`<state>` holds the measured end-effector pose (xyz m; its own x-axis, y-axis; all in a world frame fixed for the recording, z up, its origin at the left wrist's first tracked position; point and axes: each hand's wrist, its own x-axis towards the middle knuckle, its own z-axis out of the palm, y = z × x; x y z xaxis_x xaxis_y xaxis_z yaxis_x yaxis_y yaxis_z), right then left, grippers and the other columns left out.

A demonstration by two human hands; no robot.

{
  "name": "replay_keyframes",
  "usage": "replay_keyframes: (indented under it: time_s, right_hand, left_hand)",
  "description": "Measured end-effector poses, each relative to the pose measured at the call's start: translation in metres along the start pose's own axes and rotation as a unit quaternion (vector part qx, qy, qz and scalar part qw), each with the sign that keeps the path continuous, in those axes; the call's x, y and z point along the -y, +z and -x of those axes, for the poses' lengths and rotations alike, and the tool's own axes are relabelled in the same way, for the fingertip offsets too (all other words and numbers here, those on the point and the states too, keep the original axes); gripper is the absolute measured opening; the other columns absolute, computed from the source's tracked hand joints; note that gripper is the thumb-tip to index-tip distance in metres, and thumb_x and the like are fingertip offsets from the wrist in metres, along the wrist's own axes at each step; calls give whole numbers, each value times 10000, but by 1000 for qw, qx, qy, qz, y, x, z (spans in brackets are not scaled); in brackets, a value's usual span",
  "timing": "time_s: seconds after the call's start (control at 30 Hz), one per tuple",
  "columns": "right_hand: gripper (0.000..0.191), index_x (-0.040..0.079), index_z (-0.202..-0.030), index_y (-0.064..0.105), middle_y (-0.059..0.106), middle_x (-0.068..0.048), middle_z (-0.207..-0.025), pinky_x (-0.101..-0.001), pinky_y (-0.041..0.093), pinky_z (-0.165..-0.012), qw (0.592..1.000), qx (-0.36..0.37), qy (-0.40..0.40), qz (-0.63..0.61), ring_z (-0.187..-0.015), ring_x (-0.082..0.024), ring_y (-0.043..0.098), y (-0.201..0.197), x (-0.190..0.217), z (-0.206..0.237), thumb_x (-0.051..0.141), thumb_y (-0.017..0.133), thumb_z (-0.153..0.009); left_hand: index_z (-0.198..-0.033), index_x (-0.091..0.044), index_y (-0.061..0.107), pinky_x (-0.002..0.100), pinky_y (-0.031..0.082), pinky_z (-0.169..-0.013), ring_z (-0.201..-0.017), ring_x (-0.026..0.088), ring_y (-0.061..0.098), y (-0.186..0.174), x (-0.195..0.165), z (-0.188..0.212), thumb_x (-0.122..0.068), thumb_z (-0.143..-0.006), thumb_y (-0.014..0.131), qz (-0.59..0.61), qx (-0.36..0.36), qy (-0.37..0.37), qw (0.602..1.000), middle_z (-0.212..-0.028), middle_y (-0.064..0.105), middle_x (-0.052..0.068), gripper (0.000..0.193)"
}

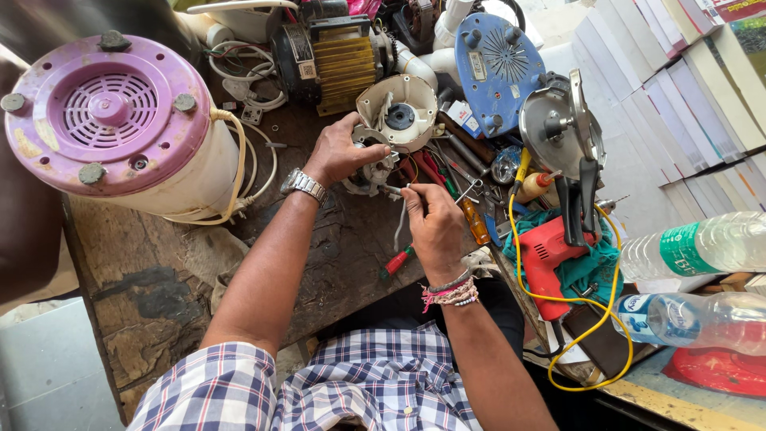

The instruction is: The person uses a T-handle wrench and a screwdriver to loosen and tighten fasteners on a small motor assembly. They rotate the motor housing and adjust components while seated at a cluttered workbench.

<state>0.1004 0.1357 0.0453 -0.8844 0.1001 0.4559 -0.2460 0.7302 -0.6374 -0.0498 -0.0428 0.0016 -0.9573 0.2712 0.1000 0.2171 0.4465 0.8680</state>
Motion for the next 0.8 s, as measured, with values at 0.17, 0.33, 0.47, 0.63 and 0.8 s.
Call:
replay_keyframes:
  time_s: [0.17,0.33,0.47,0.63,0.8]
  right_hand:
    - [206,13,-1082,703,687,-139,-951,-359,567,-688,992,13,-121,-17,-829,-261,695,-7,1,0,184,679,-970]
    - [203,27,-1016,686,725,-91,-914,-353,559,-609,987,70,141,-37,-716,-219,711,-6,0,2,198,764,-940]
    - [143,34,-1022,696,695,-107,-940,-344,552,-654,998,39,-54,-3,-781,-231,690,-10,-4,1,157,747,-968]
    - [181,11,-1043,690,678,-106,-921,-333,544,-601,998,49,12,-49,-720,-222,680,-13,-1,0,148,726,-931]
    - [151,35,-1000,702,701,-83,-887,-346,540,-651,996,53,63,-42,-748,-223,690,-12,1,-1,172,755,-963]
  left_hand:
    - [-1253,-79,672,392,549,-936,-1065,280,735,0,1,-1,-532,-676,838,5,6,-4,1000,-1147,757,153,753]
    - [-1243,-74,672,384,550,-940,-1059,269,740,-1,-2,1,-520,-680,842,9,5,-6,1000,-1140,762,150,739]
    - [-1237,-74,675,382,548,-932,-1050,264,739,-2,-5,2,-501,-682,841,10,3,-2,1000,-1125,765,146,719]
    - [-1237,-84,678,376,552,-940,-1041,260,752,-2,-6,2,-501,-680,831,11,11,-19,1000,-1106,774,139,713]
    - [-1255,-89,675,387,541,-938,-1071,268,731,-1,-4,0,-507,-660,848,6,6,-14,1000,-1139,761,143,748]
